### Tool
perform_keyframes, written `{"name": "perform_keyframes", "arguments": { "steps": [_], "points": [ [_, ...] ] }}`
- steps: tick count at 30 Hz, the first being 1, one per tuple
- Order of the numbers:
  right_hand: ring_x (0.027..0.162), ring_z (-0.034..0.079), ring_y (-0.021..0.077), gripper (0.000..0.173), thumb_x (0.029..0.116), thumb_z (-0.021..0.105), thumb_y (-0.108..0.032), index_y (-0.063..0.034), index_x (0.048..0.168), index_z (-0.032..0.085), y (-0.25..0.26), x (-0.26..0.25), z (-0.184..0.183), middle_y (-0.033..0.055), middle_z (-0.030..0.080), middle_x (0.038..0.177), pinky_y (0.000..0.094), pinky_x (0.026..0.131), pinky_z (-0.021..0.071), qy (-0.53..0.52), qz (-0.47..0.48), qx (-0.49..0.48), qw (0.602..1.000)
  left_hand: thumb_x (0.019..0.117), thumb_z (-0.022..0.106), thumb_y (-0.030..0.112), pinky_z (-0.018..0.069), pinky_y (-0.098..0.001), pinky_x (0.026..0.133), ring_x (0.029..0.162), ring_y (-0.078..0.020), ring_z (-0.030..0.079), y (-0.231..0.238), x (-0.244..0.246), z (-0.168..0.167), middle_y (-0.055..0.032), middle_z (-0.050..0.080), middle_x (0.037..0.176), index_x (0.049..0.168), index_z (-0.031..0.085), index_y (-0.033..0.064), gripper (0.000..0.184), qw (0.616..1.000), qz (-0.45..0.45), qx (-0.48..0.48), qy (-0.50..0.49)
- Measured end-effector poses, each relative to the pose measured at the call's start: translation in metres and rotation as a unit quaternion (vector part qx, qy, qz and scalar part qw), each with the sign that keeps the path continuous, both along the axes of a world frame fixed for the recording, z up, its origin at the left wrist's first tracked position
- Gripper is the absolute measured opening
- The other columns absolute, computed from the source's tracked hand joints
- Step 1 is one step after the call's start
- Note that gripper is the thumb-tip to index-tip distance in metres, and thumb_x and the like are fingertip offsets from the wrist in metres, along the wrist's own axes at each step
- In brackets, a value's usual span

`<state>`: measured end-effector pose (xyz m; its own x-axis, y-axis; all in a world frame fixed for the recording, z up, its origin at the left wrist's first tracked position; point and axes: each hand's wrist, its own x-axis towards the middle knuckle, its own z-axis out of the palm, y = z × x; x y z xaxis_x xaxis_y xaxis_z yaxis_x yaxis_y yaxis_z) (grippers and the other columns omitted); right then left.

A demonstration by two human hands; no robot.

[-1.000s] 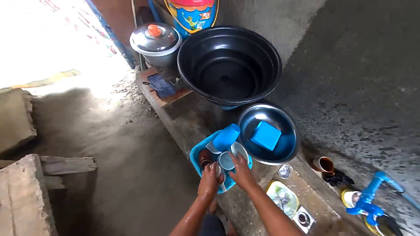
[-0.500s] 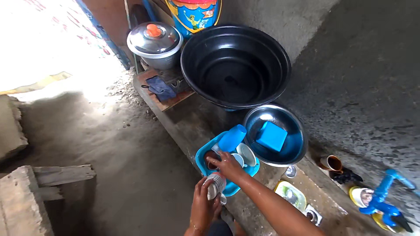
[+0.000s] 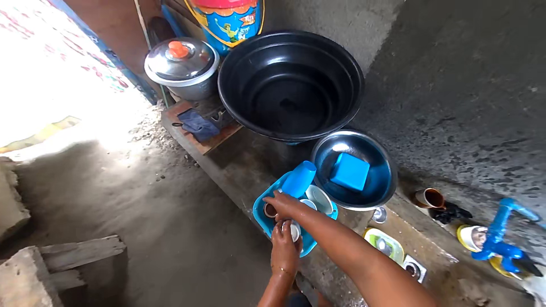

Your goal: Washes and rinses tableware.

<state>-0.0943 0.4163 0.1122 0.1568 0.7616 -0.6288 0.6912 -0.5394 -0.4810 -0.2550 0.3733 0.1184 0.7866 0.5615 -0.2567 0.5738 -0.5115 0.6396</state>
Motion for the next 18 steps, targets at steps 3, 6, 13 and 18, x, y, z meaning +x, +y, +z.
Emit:
{"name": "perform_keyframes", "arguments": {
  "steps": [3, 6, 13, 18],
  "points": [
    [0.133, 0.052, 0.0430, 0.070, 0.0927, 0.072, -0.011, -0.0113, 0.156, 0.042, -0.009, 0.006, -0.001, 0.0266, 0.050, 0.147, 0.0579, 0.111, 0.0425, 0.034, -0.016, 0.048, 0.998, 0.0869, 0.080, 0.020, 0.0417, -0.0468, 0.114, 0.139, -0.0448, 0.045, 0.001, 0.011, -0.004, -0.0291, 0.047, 0.148, 0.142, 0.056, 0.0015, 0.063, 0.999, -0.010, 0.008, 0.039],
    [0.132, 0.056, 0.0358, 0.048, 0.1013, 0.061, -0.013, -0.0023, 0.147, 0.052, -0.037, 0.015, 0.017, 0.0227, 0.059, 0.141, 0.0501, 0.114, 0.0413, 0.048, -0.113, 0.083, 0.989, 0.0881, 0.078, 0.020, 0.0420, -0.0479, 0.113, 0.139, -0.0449, 0.046, 0.010, 0.015, -0.008, -0.0272, 0.047, 0.150, 0.144, 0.054, 0.0027, 0.064, 0.999, -0.017, -0.005, 0.039],
    [0.144, 0.030, 0.0565, 0.117, 0.0763, 0.090, -0.024, -0.0357, 0.165, 0.016, -0.114, 0.000, -0.011, 0.0306, 0.012, 0.166, 0.0699, 0.107, 0.0385, -0.059, -0.173, -0.049, 0.982, 0.0878, 0.079, 0.025, 0.0466, -0.0460, 0.108, 0.137, -0.0409, 0.046, 0.020, 0.029, -0.001, -0.0212, 0.046, 0.151, 0.147, 0.052, 0.0131, 0.066, 0.992, -0.055, -0.023, 0.111],
    [0.132, 0.046, 0.0550, 0.107, 0.0744, 0.085, -0.006, -0.0342, 0.161, 0.030, -0.111, 0.004, -0.014, 0.0286, 0.029, 0.159, 0.0650, 0.095, 0.0510, -0.086, -0.169, -0.035, 0.981, 0.0880, 0.078, 0.022, 0.0447, -0.0458, 0.111, 0.141, -0.0408, 0.043, 0.015, 0.023, -0.007, -0.0219, 0.048, 0.150, 0.144, 0.055, 0.0097, 0.062, 0.993, -0.087, 0.007, 0.083]
  ]
}}
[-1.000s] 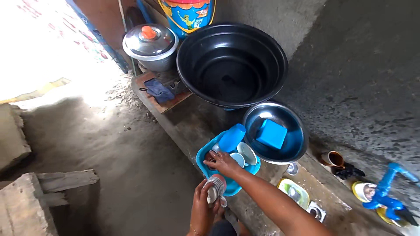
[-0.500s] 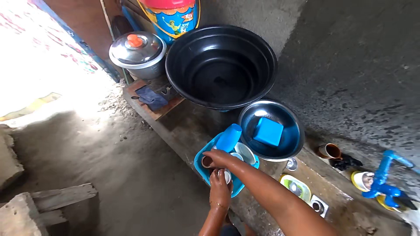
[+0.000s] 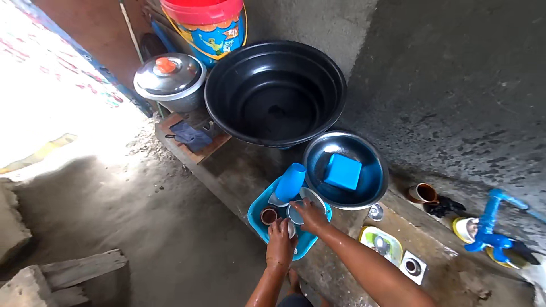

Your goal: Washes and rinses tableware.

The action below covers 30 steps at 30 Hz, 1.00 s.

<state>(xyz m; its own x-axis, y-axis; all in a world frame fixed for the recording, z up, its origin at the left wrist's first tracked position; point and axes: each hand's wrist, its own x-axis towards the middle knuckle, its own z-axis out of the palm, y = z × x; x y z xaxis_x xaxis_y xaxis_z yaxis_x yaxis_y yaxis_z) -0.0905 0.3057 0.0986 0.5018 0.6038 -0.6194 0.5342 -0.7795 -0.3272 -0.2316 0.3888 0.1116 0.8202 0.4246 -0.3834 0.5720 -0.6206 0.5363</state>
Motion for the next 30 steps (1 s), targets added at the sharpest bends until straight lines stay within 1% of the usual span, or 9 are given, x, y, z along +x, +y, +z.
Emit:
{"name": "perform_keyframes", "arguments": {
  "steps": [6, 10, 12, 14, 17, 19, 23, 27, 30],
  "points": [
    [0.134, 0.042, 0.0571, 0.107, 0.0747, 0.083, 0.001, -0.0338, 0.161, 0.030, 0.003, 0.007, 0.017, 0.0291, 0.024, 0.162, 0.0655, 0.095, 0.0510, -0.002, 0.014, -0.024, 1.000, 0.0905, 0.076, 0.022, 0.0426, -0.0472, 0.113, 0.144, -0.0428, 0.039, -0.004, -0.001, -0.021, -0.0224, 0.048, 0.151, 0.145, 0.055, 0.0093, 0.060, 0.999, -0.038, 0.019, -0.013],
    [0.132, 0.043, 0.0589, 0.111, 0.0733, 0.084, 0.002, -0.0313, 0.163, 0.027, 0.009, 0.004, 0.006, 0.0308, 0.017, 0.163, 0.0634, 0.093, 0.0531, 0.005, -0.003, -0.037, 0.999, 0.1011, 0.062, 0.035, 0.0350, -0.0555, 0.113, 0.148, -0.0391, 0.036, -0.012, 0.003, -0.018, -0.0174, 0.041, 0.159, 0.155, 0.042, 0.0118, 0.062, 0.986, -0.074, 0.118, 0.091],
    [0.131, 0.044, 0.0592, 0.112, 0.0736, 0.085, 0.000, -0.0322, 0.163, 0.026, 0.007, 0.002, 0.005, 0.0319, 0.016, 0.163, 0.0634, 0.093, 0.0532, 0.011, -0.011, -0.036, 0.999, 0.1010, 0.062, 0.036, 0.0331, -0.0603, 0.113, 0.148, -0.0427, 0.035, -0.018, -0.001, -0.023, -0.0189, 0.036, 0.163, 0.159, 0.038, 0.0127, 0.067, 0.986, -0.063, 0.133, 0.079],
    [0.132, 0.044, 0.0579, 0.108, 0.0758, 0.089, -0.015, -0.0288, 0.163, 0.027, 0.007, 0.008, 0.017, 0.0329, 0.020, 0.161, 0.0657, 0.097, 0.0497, 0.041, -0.022, -0.024, 0.999, 0.0993, 0.064, 0.037, 0.0277, -0.0636, 0.116, 0.149, -0.0455, 0.032, -0.016, -0.007, -0.025, -0.0206, 0.031, 0.164, 0.159, 0.038, 0.0121, 0.070, 0.993, -0.046, 0.102, 0.036],
    [0.133, 0.051, 0.0451, 0.088, 0.0837, 0.083, -0.038, -0.0142, 0.156, 0.038, 0.021, 0.025, 0.056, 0.0283, 0.040, 0.154, 0.0580, 0.103, 0.0495, 0.012, -0.138, 0.084, 0.987, 0.0960, 0.067, 0.028, 0.0332, -0.0685, 0.111, 0.137, -0.0507, 0.046, 0.011, -0.008, -0.024, -0.0261, 0.049, 0.150, 0.143, 0.056, 0.0022, 0.055, 0.988, 0.026, 0.086, -0.124],
    [0.127, 0.057, 0.0415, 0.091, 0.0849, 0.082, -0.041, -0.0126, 0.157, 0.034, 0.039, 0.042, 0.069, 0.0281, 0.046, 0.148, 0.0517, 0.101, 0.0522, -0.005, -0.257, 0.148, 0.955, 0.0983, 0.060, 0.017, 0.0386, -0.0668, 0.108, 0.130, -0.0495, 0.052, 0.042, 0.006, -0.019, -0.0275, 0.058, 0.139, 0.136, 0.060, -0.0025, 0.043, 0.981, 0.075, 0.088, -0.159],
    [0.128, 0.056, 0.0427, 0.116, 0.0782, 0.089, -0.043, -0.0190, 0.164, 0.014, 0.069, 0.064, 0.047, 0.0301, 0.049, 0.146, 0.0542, 0.104, 0.0491, 0.071, -0.358, 0.184, 0.913, 0.1083, 0.045, 0.022, 0.0456, -0.0557, 0.107, 0.124, -0.0384, 0.061, 0.095, 0.054, 0.000, -0.0223, 0.066, 0.127, 0.128, 0.066, 0.0007, 0.036, 0.998, 0.060, 0.013, 0.032],
    [0.123, 0.062, 0.0377, 0.108, 0.0770, 0.090, -0.035, -0.0172, 0.160, 0.023, 0.078, 0.067, 0.027, 0.0237, 0.059, 0.138, 0.0535, 0.102, 0.0509, 0.054, -0.360, 0.217, 0.906, 0.1055, 0.049, 0.035, 0.0467, -0.0617, 0.102, 0.125, -0.0409, 0.060, 0.097, 0.098, 0.001, -0.0256, 0.064, 0.129, 0.127, 0.062, -0.0023, 0.045, 0.970, -0.029, 0.001, 0.243],
    [0.120, 0.063, 0.0306, 0.105, 0.0731, 0.092, -0.021, -0.0080, 0.155, 0.028, 0.050, 0.072, 0.027, 0.0236, 0.058, 0.137, 0.0461, 0.100, 0.0548, 0.094, -0.412, 0.374, 0.825, 0.0997, 0.057, 0.029, 0.0473, -0.0607, 0.103, 0.126, -0.0421, 0.059, 0.091, 0.111, -0.002, -0.0278, 0.060, 0.133, 0.146, 0.042, -0.0037, 0.058, 0.964, -0.034, -0.010, 0.262]
  ]
}}
